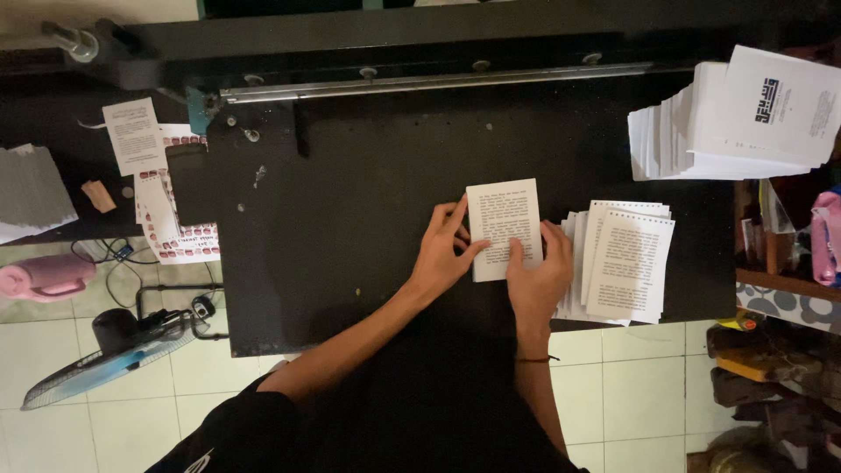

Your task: The person picks up small stacks of printed papers from a table and places them into a manual stapling machine. They press down the stapler handle to secure the papers and then move the finished stacks to a pile on the right side of the table.

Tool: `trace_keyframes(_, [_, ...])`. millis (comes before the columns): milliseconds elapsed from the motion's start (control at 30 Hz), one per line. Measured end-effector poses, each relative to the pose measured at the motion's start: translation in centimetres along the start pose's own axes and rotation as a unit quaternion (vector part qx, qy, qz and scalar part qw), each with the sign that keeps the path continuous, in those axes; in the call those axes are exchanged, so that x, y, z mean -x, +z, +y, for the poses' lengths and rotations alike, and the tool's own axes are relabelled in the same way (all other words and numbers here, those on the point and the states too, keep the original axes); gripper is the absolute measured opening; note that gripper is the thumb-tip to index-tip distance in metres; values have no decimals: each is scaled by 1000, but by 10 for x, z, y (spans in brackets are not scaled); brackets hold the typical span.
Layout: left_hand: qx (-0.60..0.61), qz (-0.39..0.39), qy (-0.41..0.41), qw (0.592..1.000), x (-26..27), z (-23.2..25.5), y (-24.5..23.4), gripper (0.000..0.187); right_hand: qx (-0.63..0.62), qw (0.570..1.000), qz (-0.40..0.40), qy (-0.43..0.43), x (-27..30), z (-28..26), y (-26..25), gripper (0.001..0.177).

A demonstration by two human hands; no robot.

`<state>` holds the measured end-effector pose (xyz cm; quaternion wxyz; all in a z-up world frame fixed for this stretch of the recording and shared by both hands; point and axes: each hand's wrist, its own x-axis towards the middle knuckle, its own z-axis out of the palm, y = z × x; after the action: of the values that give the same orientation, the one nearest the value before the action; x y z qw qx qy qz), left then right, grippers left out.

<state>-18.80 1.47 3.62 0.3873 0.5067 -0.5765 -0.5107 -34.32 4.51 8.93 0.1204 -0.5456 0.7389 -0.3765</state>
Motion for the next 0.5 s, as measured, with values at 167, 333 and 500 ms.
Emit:
trace_keyframes(167, [2, 5, 6, 1000, 1, -8, 3, 83, 4, 1000, 5, -2, -1, 1, 0, 44])
trace_keyframes(333, [5, 4, 3, 1000, 1, -1, 1, 82, -21, 999, 24, 18, 2, -2, 3, 44])
trace_keyframes(500, [20, 25, 7, 999, -2, -2, 2, 84, -56, 997, 2, 51, 9, 0, 4, 35])
